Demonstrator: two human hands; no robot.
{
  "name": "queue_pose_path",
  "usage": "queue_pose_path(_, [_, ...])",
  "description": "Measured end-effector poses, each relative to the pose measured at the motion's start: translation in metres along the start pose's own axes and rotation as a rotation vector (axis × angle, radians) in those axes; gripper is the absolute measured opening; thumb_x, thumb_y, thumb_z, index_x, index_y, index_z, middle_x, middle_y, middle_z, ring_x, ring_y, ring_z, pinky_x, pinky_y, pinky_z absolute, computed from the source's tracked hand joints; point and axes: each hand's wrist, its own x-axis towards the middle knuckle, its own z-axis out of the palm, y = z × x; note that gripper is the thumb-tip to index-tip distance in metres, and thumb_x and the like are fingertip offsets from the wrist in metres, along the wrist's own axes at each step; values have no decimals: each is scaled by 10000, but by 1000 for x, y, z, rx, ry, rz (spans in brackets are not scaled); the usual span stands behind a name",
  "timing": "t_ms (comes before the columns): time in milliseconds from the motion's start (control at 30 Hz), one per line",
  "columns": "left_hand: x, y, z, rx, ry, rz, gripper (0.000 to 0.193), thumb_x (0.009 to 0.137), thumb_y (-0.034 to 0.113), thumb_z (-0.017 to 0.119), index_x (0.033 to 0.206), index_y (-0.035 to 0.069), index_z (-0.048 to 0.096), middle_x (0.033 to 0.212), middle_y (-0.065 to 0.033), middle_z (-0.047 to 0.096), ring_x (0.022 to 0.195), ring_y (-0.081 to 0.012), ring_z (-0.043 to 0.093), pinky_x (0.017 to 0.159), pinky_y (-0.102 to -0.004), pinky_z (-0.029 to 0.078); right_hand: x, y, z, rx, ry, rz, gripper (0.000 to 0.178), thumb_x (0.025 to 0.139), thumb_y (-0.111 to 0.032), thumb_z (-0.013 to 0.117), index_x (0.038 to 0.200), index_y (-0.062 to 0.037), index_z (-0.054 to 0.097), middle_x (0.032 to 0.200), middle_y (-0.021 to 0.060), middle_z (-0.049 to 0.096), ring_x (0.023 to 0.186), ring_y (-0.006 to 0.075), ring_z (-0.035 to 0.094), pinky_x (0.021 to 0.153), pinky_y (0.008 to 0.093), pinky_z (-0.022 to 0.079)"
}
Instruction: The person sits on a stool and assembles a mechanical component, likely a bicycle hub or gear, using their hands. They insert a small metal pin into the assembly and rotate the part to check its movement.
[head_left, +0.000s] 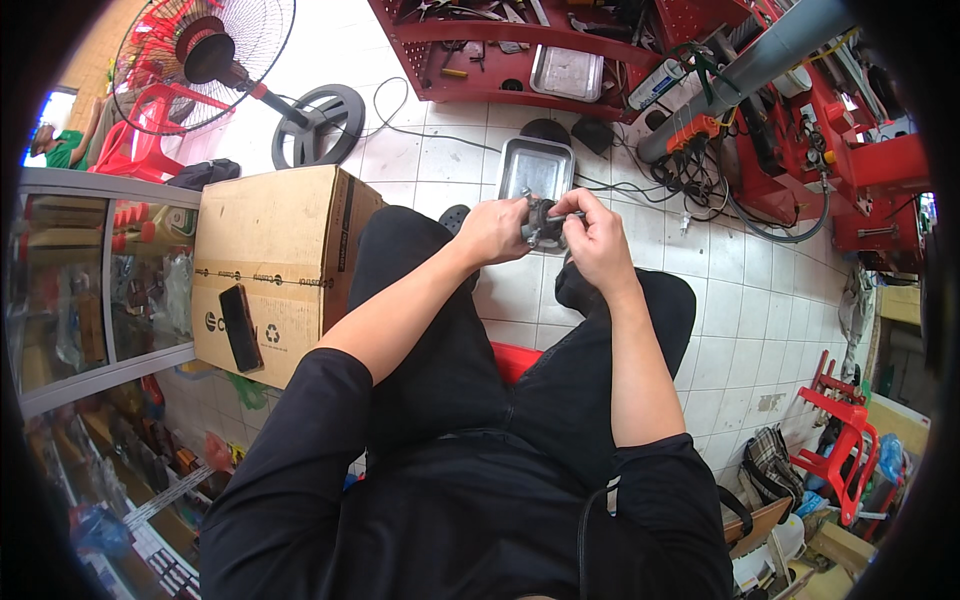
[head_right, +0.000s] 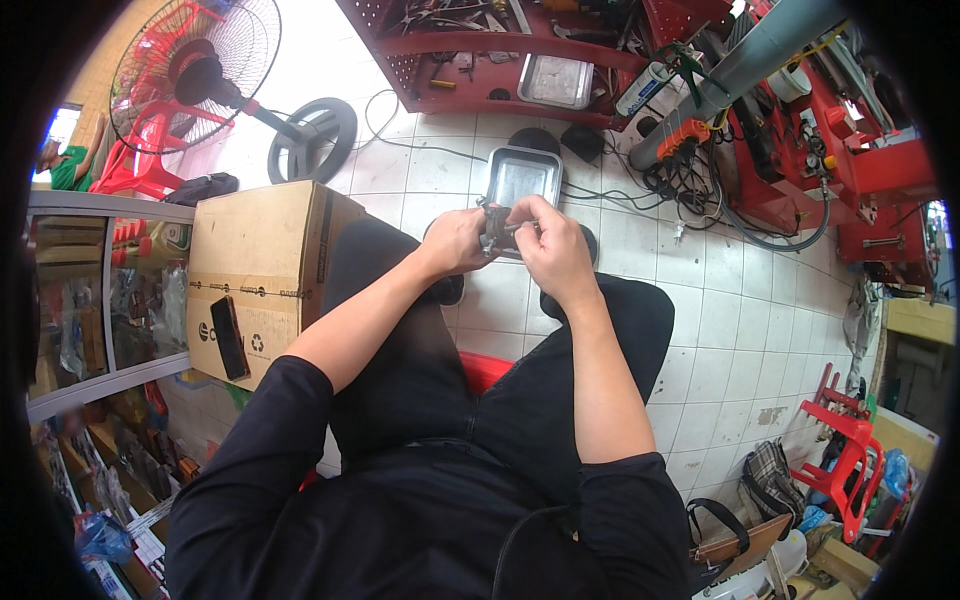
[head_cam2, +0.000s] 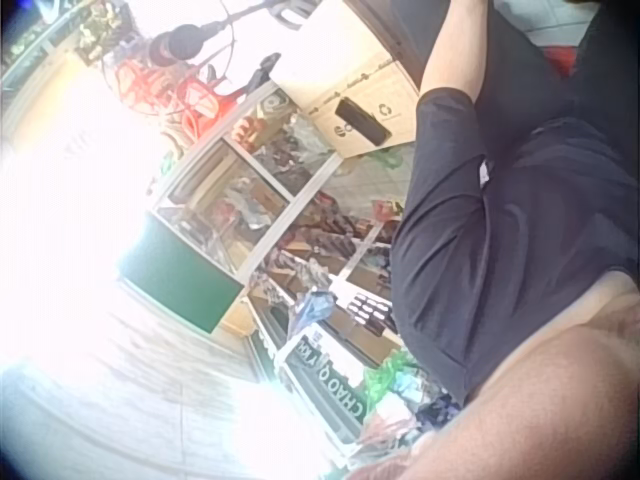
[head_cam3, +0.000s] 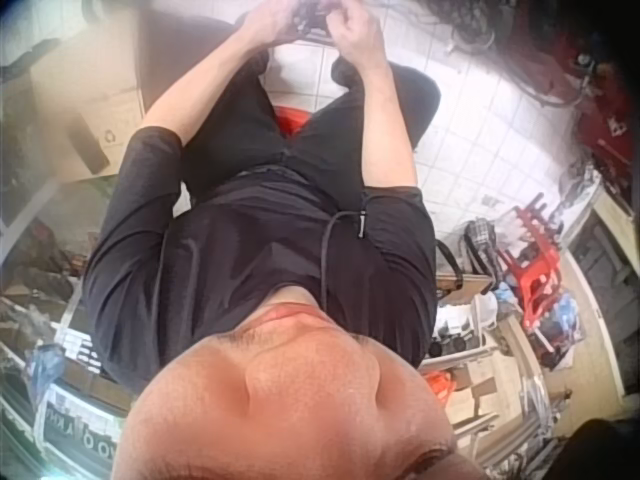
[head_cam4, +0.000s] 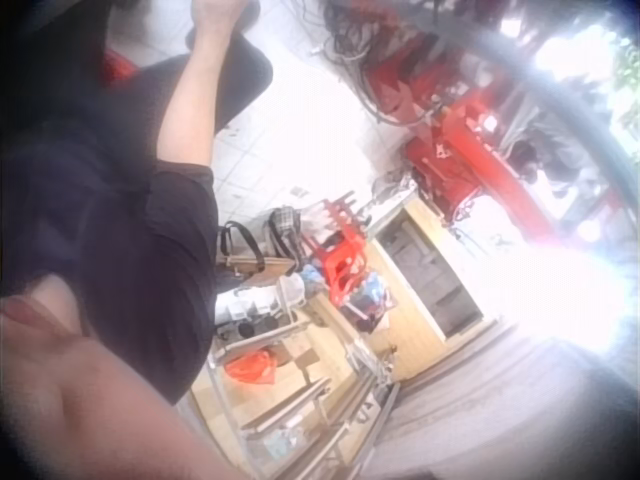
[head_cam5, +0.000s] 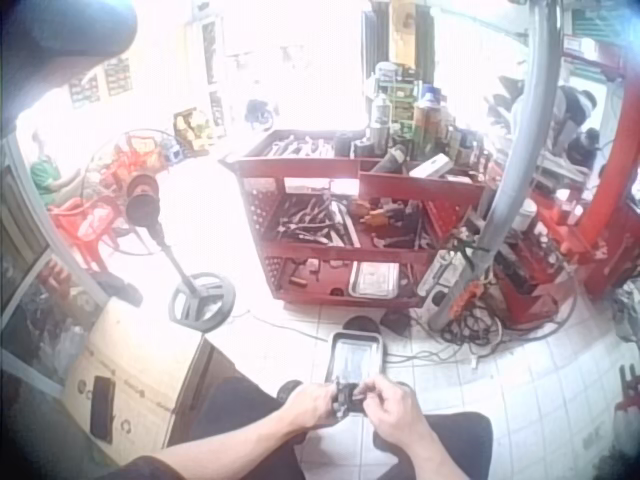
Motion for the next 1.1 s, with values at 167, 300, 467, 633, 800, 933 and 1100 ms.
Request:
queue_pose_path(167, [0,-5,5,6,11,9,496,667,213,716,1099,29,558,832,-159,643,741,-355,624,647,-432,499,0,5,3,-67,66,-43,162,788,-60,518,934,-30,582,797,134,648,572,215,593,554,316,451])
queue_pose_path(300, [0,-6,6,11,3,6,503,666,214,716,1106,26,557,834,-157,646,741,-353,625,649,-429,499,0,4,4,-2,65,-88,162,791,-54,513,937,-29,580,800,132,648,565,206,589,549,312,449])
queue_pose_path(467, [0,-6,6,16,3,13,507,667,215,716,1110,26,556,833,-156,647,737,-352,626,648,-428,500,0,3,3,21,19,-24,166,797,-47,503,944,-27,578,806,135,649,568,210,591,557,311,452])
queue_pose_path(633, [0,-3,4,6,16,15,506,668,216,716,1108,26,557,825,-157,645,734,-352,626,646,-428,500,0,2,2,-7,52,-45,164,800,-48,497,941,-27,579,765,144,639,568,222,590,558,314,452])
queue_pose_path(800, [-1,-4,4,-11,24,25,509,667,219,716,1115,34,558,823,-155,646,736,-353,625,647,-429,500,1,3,3,-15,30,-74,156,797,-62,503,927,-34,585,741,156,628,573,221,593,562,315,454])
queue_pose_path(933, [-1,-2,2,-1,3,16,512,666,218,717,1118,37,558,816,-156,645,736,-353,625,647,-430,499,1,2,-2,-10,-43,55,164,789,-55,496,927,-34,583,757,152,631,565,198,589,556,318,452])
queue_pose_path(1100, [-1,-4,6,11,-4,20,510,670,219,714,1114,29,553,805,-158,644,737,-361,622,646,-431,498,-1,-1,3,74,35,5,180,770,-35,504,933,-34,580,780,131,646,527,165,550,526,313,432])
